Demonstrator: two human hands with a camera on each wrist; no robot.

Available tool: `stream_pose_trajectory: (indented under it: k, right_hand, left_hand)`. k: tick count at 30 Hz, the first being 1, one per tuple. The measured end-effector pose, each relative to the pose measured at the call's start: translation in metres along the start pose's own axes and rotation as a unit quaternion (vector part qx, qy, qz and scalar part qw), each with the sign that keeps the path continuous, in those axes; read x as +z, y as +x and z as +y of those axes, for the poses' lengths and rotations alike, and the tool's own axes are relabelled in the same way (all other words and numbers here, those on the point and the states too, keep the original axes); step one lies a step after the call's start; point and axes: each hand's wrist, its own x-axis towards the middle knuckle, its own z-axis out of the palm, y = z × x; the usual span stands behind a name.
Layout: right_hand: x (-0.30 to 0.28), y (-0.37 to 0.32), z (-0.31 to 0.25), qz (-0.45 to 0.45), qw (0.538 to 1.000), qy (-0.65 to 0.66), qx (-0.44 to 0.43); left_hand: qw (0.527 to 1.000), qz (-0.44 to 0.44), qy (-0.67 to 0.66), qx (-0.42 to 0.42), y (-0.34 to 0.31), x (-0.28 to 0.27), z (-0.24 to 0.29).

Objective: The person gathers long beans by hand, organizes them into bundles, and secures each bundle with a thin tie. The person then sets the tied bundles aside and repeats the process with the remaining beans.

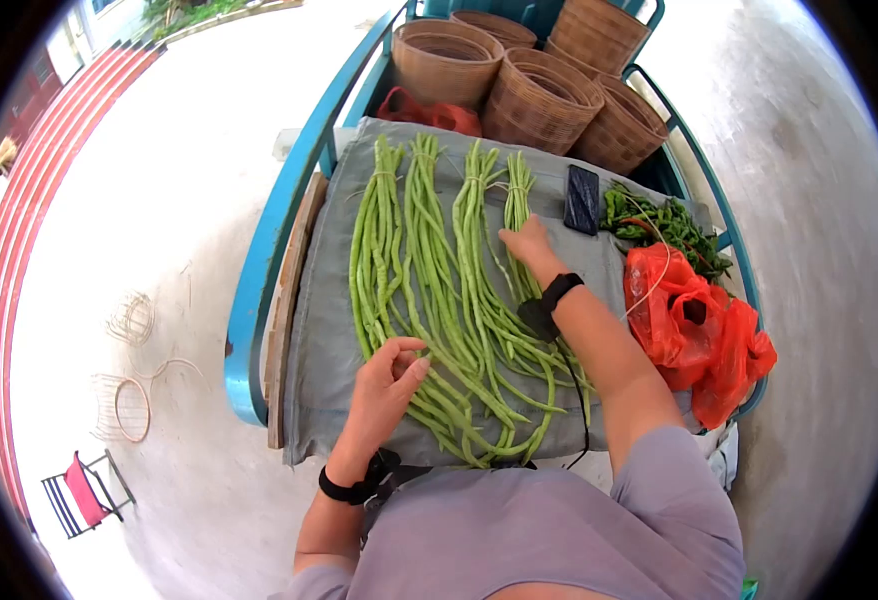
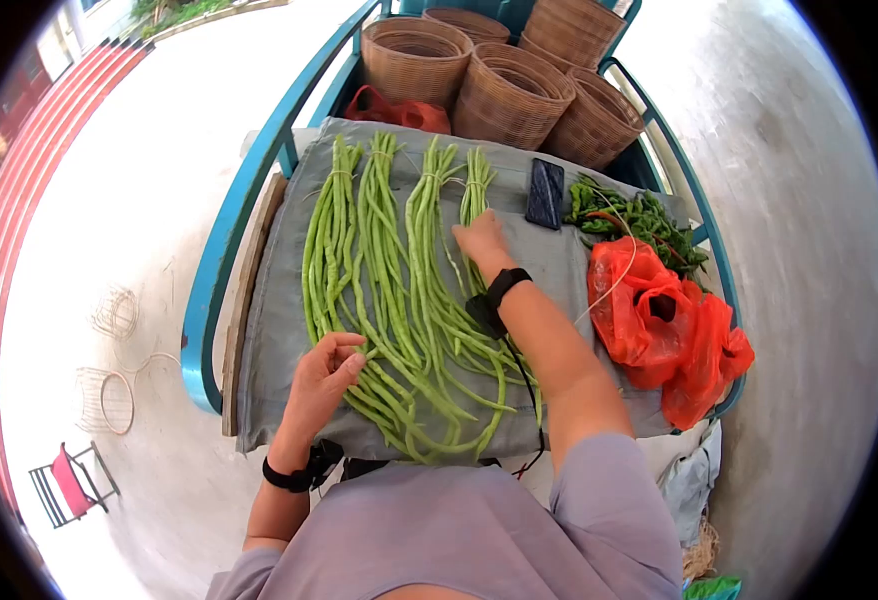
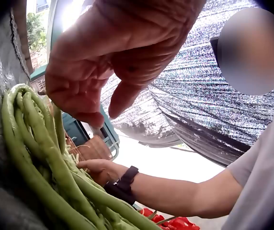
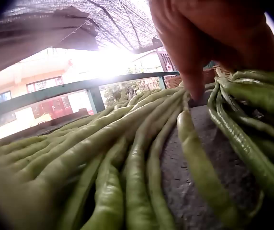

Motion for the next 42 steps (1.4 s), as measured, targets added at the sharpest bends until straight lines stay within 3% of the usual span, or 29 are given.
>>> stream_pose_trajectory:
  k: [2,5,6,9,10,12,14,17,20,23,27,30,34,38,42]
  right_hand:
    - [-0.01,-0.005,-0.012,-0.081,0.989,-0.12,-0.016]
    - [-0.018,-0.001,0.0,-0.057,0.978,-0.172,-0.102]
    - [-0.001,0.018,0.022,-0.019,0.984,-0.097,-0.147]
    - [-0.019,-0.036,0.019,0.093,0.95,-0.179,-0.237]
    - [-0.024,-0.051,0.02,0.126,0.933,-0.152,-0.302]
    - [-0.056,-0.111,-0.009,-0.012,0.934,-0.073,-0.351]
    - [-0.068,-0.17,-0.023,-0.024,0.905,-0.026,-0.423]
    - [-0.079,-0.239,-0.037,-0.153,0.922,0.112,-0.337]
    - [-0.077,-0.266,-0.034,-0.26,0.908,0.19,-0.269]
    - [-0.069,-0.286,-0.023,-0.298,0.897,0.197,-0.262]
    - [-0.07,-0.3,-0.007,-0.256,0.888,0.24,-0.296]
    - [-0.084,-0.309,0.005,-0.292,0.881,0.273,-0.253]
    - [-0.086,-0.317,0.033,-0.379,0.836,0.35,-0.187]
    - [-0.072,-0.325,0.046,-0.39,0.823,0.381,-0.162]
    - [-0.072,-0.331,0.039,-0.353,0.842,0.37,-0.169]
  left_hand:
    - [1.0,-0.001,-0.005,0.011,-0.006,-0.002,0.0]
    - [0.999,-0.036,-0.007,0.006,-0.008,-0.004,0.001]
    - [0.999,-0.043,-0.013,0.008,-0.008,-0.004,0.001]
    - [0.998,-0.066,-0.01,0.02,-0.008,-0.009,0.009]
    - [0.997,-0.076,-0.017,0.019,-0.008,-0.011,0.01]
    - [0.995,-0.096,-0.029,0.017,-0.009,-0.017,0.011]
    - [0.993,-0.105,-0.043,0.018,-0.012,-0.02,0.017]
    - [0.989,-0.133,-0.059,0.019,-0.02,-0.027,0.032]
    - [0.986,-0.153,-0.05,0.036,-0.026,-0.03,0.046]
    - [0.986,-0.153,-0.032,0.058,-0.034,-0.029,0.066]
    - [0.982,-0.155,-0.015,0.106,-0.04,-0.02,0.106]
    - [0.977,-0.166,-0.012,0.134,-0.037,-0.011,0.144]
    - [0.972,-0.178,0.0,0.152,-0.021,-0.002,0.195]
    - [0.966,-0.192,-0.034,0.168,0.015,0.0,0.212]
    - [0.964,-0.2,-0.064,0.163,0.064,-0.004,0.203]
